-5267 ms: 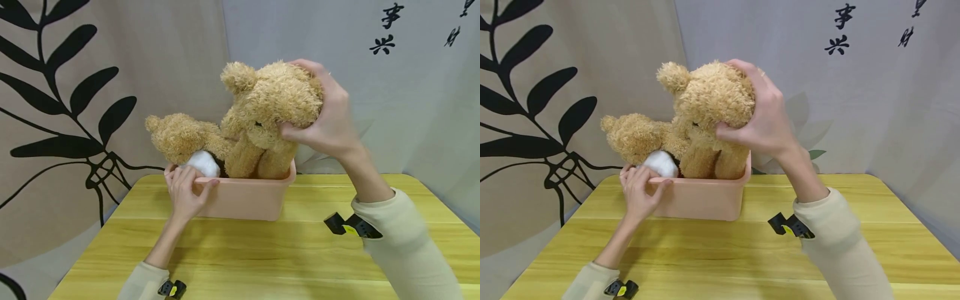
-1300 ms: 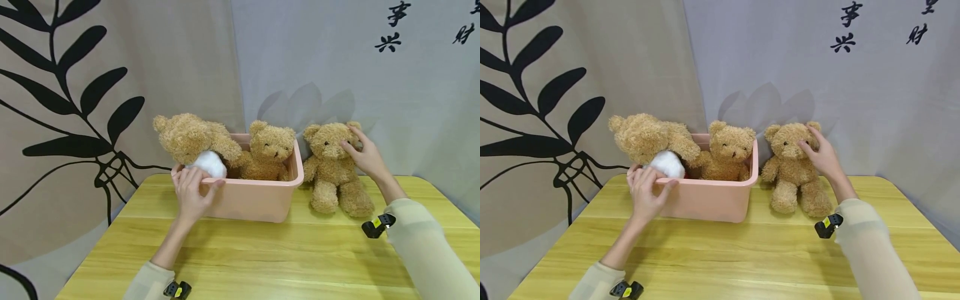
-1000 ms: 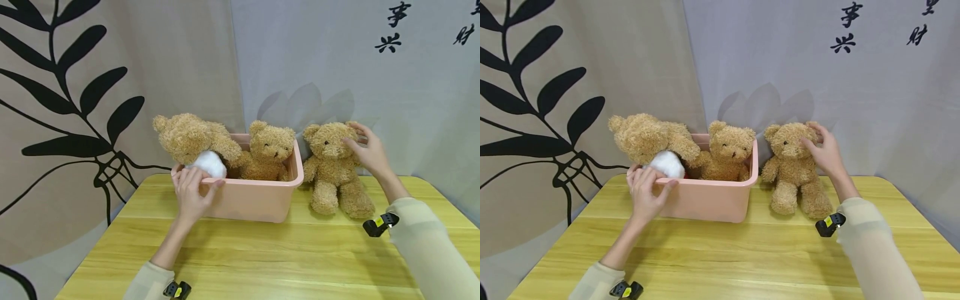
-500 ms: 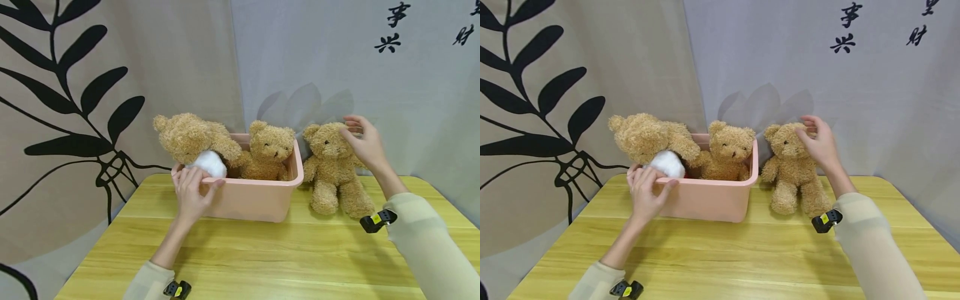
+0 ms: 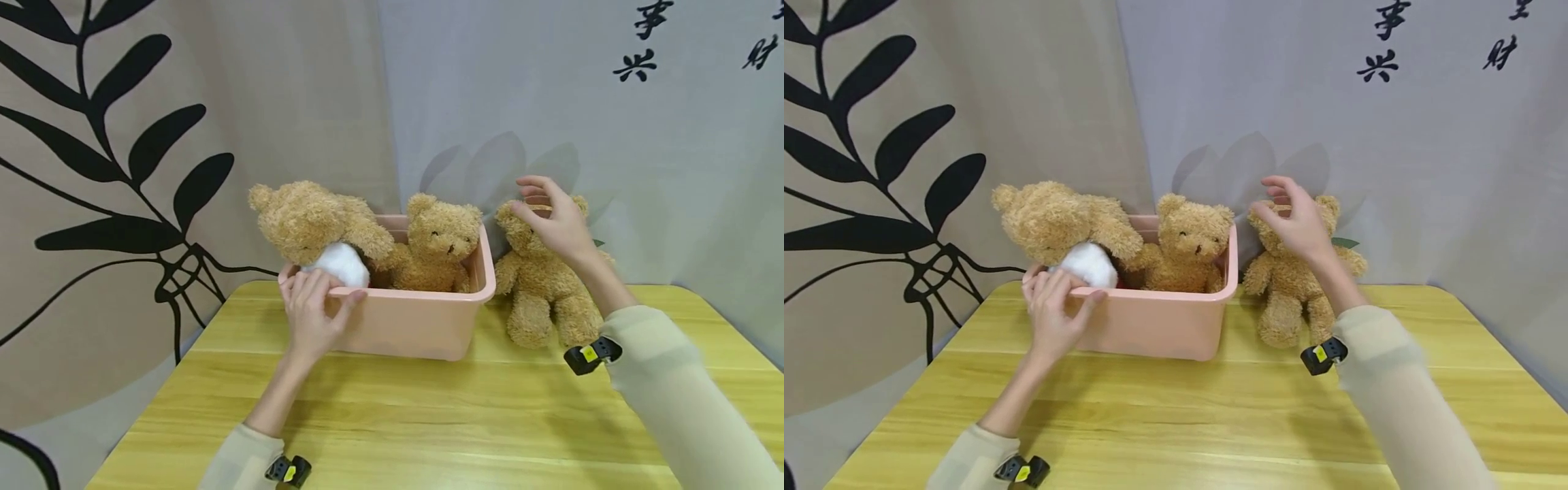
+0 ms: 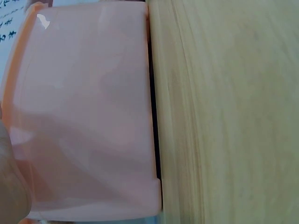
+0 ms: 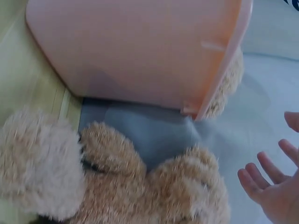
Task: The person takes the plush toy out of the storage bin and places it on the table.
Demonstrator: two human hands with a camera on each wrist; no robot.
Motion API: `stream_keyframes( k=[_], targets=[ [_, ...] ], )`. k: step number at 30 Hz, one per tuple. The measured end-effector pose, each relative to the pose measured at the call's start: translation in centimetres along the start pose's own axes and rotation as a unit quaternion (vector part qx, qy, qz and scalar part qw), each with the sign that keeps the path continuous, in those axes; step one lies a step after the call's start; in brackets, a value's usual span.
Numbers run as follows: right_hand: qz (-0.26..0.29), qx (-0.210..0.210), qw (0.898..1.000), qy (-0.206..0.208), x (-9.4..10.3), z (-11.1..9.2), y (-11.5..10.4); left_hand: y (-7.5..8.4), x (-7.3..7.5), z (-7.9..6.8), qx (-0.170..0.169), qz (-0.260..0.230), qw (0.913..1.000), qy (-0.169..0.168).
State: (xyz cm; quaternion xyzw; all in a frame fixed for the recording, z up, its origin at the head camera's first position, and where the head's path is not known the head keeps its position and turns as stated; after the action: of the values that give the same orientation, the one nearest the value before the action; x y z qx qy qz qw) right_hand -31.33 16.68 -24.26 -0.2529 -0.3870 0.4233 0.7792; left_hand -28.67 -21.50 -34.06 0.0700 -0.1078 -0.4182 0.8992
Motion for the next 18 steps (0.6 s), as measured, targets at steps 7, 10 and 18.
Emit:
stream_keyframes(
  k=[7, 10, 18],
  targets=[
    [-0.002, -0.001, 0.998, -0.06, -2.7, 0.8, -1.1, 0.0, 0.2, 0.0, 0.001, 0.005, 1.0, -0.002],
    [-0.013, -0.008, 0.995, -0.099, -3.8, 0.9, -1.2, 0.0, 0.2, 0.1, 0.002, 0.006, 1.0, -0.002],
    [-0.048, -0.022, 0.986, -0.158, -5.8, 0.9, -0.3, 0.1, 0.1, 0.1, 0.003, 0.008, 0.9999, -0.007]
  ],
)
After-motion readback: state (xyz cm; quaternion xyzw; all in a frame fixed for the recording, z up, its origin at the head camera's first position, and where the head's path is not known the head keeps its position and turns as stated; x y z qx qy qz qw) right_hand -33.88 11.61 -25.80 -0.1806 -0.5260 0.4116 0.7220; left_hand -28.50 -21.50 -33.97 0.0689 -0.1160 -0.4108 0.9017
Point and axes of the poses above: each hand's wrist, its own z-axis towards the middle knuckle, its own x-axis out of the back of the hand, y = z × x, the point moved 2 cm from there along z, towards the middle knuckle, and after that the axes turned 8 degrees about y, right-handed, at the moved point
